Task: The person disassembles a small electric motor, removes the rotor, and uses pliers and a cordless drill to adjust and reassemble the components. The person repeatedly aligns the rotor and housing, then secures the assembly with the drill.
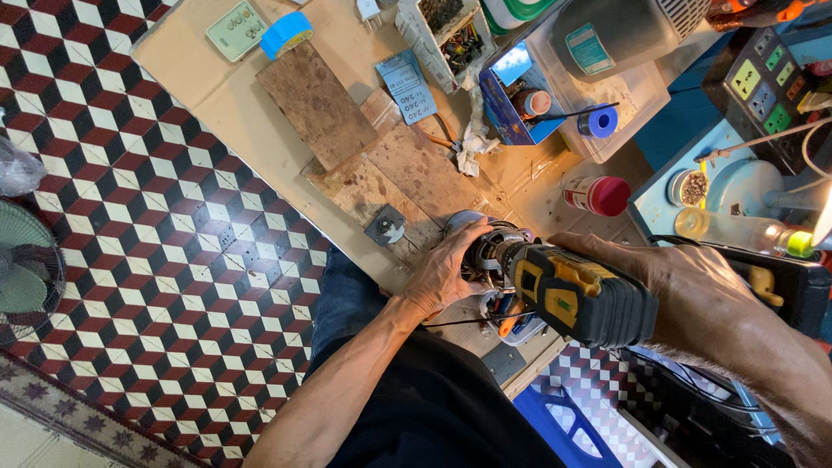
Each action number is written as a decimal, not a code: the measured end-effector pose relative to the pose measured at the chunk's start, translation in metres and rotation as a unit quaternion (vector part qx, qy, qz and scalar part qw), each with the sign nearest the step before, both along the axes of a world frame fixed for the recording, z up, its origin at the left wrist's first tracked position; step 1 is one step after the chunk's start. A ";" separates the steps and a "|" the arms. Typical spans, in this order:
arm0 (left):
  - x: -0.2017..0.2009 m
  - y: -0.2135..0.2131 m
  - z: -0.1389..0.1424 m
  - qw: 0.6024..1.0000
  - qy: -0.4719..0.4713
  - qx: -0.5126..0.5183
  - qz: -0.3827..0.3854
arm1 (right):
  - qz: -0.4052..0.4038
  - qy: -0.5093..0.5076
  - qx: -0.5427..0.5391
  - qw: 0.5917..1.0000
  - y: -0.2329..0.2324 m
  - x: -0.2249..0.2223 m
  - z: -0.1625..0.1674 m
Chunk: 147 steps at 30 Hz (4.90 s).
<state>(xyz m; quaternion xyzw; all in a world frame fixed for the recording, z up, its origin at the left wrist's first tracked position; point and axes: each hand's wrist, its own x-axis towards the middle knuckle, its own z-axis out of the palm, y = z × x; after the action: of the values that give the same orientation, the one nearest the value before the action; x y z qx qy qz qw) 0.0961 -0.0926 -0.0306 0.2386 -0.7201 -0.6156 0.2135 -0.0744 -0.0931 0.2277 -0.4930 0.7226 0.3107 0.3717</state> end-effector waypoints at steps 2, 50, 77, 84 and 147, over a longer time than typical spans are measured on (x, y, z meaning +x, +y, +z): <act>0.001 -0.002 -0.001 1.000 -0.009 0.007 -0.003 | 0.016 0.007 0.013 1.000 -0.007 0.002 -0.008; 0.004 0.006 -0.004 0.996 -0.042 -0.066 -0.045 | -0.252 0.009 -0.237 0.938 0.173 0.069 0.003; 0.007 0.013 -0.011 0.994 -0.032 -0.107 -0.018 | -0.256 0.011 -0.144 0.956 0.140 0.050 0.007; 0.006 0.012 -0.013 0.992 -0.013 -0.126 -0.015 | -0.267 0.013 -0.051 0.962 0.130 0.038 0.012; 0.001 -0.002 0.070 0.894 -0.299 -0.095 -0.321 | -0.794 -0.040 -0.469 0.384 0.244 0.157 -0.227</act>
<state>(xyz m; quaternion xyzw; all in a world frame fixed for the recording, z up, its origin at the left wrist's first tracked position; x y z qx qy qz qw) 0.0966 -0.0950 0.0391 0.1458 -0.8424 -0.4790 -0.1989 0.0824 0.1511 0.0008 0.1980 0.8001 -0.5345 0.1870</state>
